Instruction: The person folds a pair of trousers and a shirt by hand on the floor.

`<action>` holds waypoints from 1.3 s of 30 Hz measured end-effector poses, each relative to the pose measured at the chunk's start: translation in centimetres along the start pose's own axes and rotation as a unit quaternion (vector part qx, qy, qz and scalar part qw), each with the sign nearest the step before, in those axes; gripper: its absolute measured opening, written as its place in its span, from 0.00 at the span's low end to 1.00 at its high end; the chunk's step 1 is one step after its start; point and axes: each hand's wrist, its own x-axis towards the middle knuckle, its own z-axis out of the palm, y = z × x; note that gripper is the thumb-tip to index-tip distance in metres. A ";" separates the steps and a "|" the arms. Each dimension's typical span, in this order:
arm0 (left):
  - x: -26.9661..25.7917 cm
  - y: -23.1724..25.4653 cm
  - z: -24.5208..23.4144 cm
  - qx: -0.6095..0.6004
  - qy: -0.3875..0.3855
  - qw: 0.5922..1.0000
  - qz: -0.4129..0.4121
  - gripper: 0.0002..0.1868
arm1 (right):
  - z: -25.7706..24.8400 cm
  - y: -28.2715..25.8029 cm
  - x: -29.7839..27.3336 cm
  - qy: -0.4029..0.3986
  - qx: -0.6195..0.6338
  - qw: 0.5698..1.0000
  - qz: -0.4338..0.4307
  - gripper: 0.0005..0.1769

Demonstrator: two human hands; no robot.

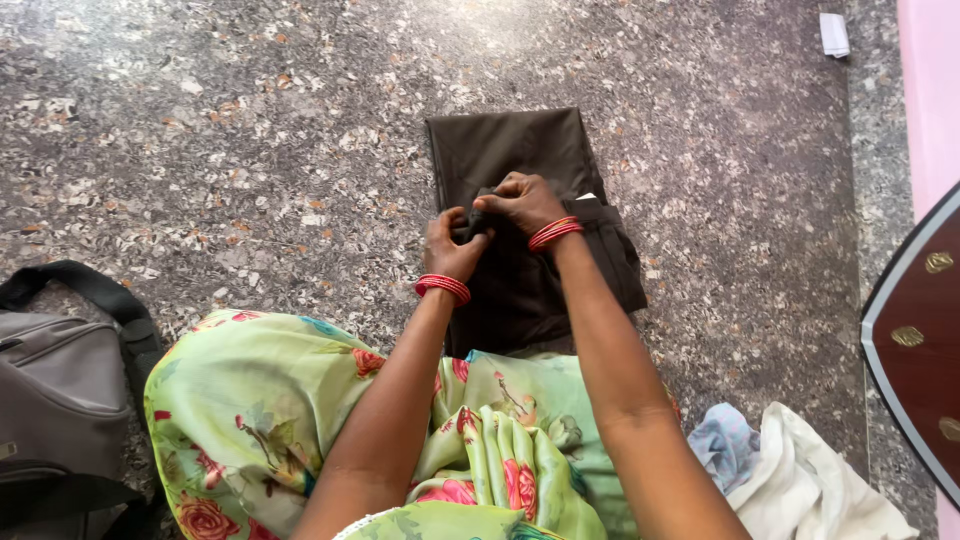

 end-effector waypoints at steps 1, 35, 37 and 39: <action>-0.2 -0.1 0.2 -0.140 -0.110 0.983 -0.038 0.33 | -0.4 -0.6 -0.4 0.003 0.000 1.000 0.002 0.23; 0.5 -7.8 6.5 -0.269 -0.132 0.932 -0.203 0.33 | -11.6 13.7 -10.3 0.221 0.215 0.936 0.171 0.43; 1.4 -9.8 7.2 -0.218 -0.155 0.920 -0.285 0.36 | -10.6 14.4 -9.8 0.215 0.126 0.953 0.174 0.44; 2.0 -10.1 7.2 -0.224 -0.169 0.926 -0.252 0.31 | -9.9 15.0 -9.1 0.207 0.036 0.962 0.173 0.45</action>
